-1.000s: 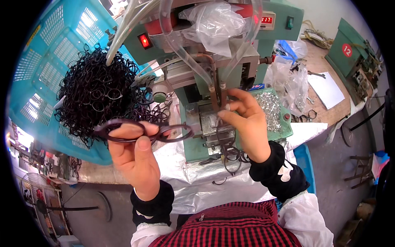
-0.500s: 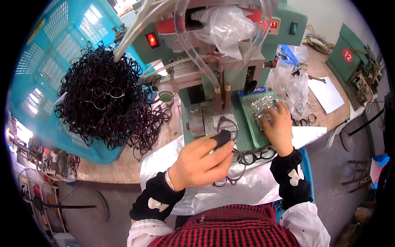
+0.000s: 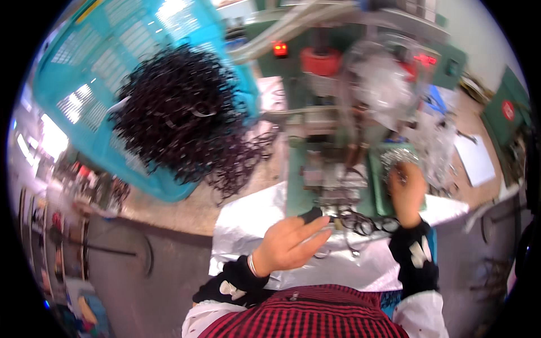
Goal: The person assembles eyeglasses by inserting small metal components into black frames using a press machine. They repeatedly pick frames from a basket, place them in the machine, add metal parts, and operate the press. Finished frames are placed on the table.
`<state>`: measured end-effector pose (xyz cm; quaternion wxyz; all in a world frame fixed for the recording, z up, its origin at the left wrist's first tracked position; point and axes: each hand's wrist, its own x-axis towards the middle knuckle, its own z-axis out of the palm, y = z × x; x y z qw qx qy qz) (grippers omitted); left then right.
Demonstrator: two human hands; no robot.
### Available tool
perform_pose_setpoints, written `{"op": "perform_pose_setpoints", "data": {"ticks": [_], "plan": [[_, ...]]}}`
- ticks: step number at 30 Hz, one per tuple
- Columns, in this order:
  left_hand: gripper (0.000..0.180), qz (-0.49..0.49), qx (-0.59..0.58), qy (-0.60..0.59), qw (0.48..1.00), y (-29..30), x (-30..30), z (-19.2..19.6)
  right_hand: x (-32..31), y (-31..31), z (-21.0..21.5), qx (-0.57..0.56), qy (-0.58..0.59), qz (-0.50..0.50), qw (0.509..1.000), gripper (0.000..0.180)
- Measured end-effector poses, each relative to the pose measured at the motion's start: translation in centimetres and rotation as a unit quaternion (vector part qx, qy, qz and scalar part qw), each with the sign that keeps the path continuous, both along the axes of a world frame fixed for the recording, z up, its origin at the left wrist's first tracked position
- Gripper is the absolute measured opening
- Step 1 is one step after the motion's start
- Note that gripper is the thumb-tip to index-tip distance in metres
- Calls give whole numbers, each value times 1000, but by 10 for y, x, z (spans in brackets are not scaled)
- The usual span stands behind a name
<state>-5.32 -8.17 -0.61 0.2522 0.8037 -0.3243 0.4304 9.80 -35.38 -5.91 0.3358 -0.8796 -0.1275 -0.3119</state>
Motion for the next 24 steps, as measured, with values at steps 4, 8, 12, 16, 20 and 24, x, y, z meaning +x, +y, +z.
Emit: {"op": "perform_pose_setpoints", "data": {"ticks": [4, 8, 12, 16, 20, 24], "plan": [[29, 190, -25, 62, 980, 48, -45, -23, -24, -56, -20, 424, 133, 40, 895, 8], [16, 373, -149, 12, 915, 86, -44, 18, -12, -43, -41, 507, 117, 63, 852, 19], [14, 345, -131, 45, 928, 128, -7, 42, 4, 5, -16, 404, 142, 61, 902, 24], [11, 348, 43, 49, 935, 146, 56, 27, 4, 21, -3, 404, 152, 124, 894, 22], [13, 377, 232, -10, 897, 134, 123, -9, -9, 19, -3, 353, 136, 94, 921, 16], [10, 356, 201, 111, 906, 156, 150, -50, -36, -13, 0, 305, 115, 18, 945, 13]]}}
